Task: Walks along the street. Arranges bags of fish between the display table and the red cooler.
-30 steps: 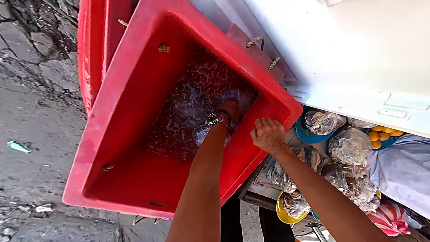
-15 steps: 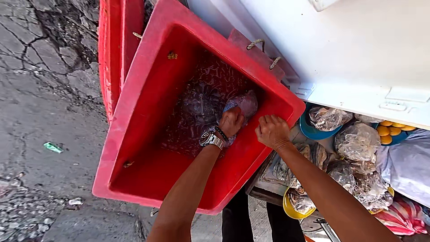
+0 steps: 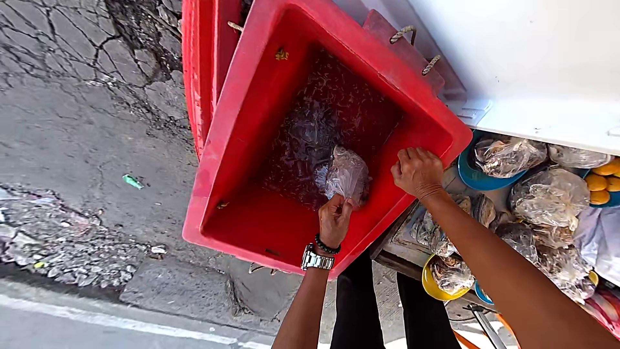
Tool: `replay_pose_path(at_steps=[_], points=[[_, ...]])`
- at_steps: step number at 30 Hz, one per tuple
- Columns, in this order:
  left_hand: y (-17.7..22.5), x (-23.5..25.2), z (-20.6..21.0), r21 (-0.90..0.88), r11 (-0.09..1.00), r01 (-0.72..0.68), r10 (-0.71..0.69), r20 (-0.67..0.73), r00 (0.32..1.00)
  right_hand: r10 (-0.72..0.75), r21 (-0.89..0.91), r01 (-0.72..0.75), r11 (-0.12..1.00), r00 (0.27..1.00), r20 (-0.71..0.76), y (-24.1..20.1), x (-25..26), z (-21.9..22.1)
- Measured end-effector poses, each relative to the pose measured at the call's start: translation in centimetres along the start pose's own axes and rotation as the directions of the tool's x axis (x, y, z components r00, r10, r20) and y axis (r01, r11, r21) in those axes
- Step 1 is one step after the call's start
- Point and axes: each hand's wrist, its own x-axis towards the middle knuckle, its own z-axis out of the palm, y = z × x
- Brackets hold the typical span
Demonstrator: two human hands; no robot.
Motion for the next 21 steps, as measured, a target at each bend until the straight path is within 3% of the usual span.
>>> replay_pose_path(at_steps=[8, 12, 14, 17, 19, 21], points=[[-6.6, 0.1, -4.3, 0.168, 0.959, 0.228, -0.205, -0.140, 0.969, 0.003, -0.002, -0.003, 1.000, 1.000, 0.002, 0.0, 0.2, -0.3], [-7.6, 1.4, -5.4, 0.270, 0.867, 0.419, -0.300, -0.388, 0.871, 0.010, -0.005, -0.010, 1.000, 1.000, 0.021, 0.0, 0.2, -0.3], [-7.3, 1.8, -4.8, 0.309, 0.825, 0.473, -0.320, -0.435, 0.842, 0.009, 0.001, -0.009, 1.000, 1.000, 0.016, 0.0, 0.2, -0.3], [-6.5, 2.1, -2.8, 0.532, 0.762, 0.370, -0.313, -0.197, 0.929, 0.006, 0.004, -0.006, 1.000, 1.000, 0.010, 0.1, 0.3, -0.2], [-6.7, 2.4, -1.2, 0.667, 0.656, 0.352, -0.424, -0.060, 0.904, 0.007, 0.001, -0.007, 1.000, 1.000, 0.000, 0.1, 0.1, -0.1], [-7.6, 2.9, -0.6, 0.678, 0.609, 0.412, -0.481, -0.098, 0.872, 0.011, 0.001, -0.011, 1.000, 1.000, -0.002, 0.1, 0.3, -0.1]])
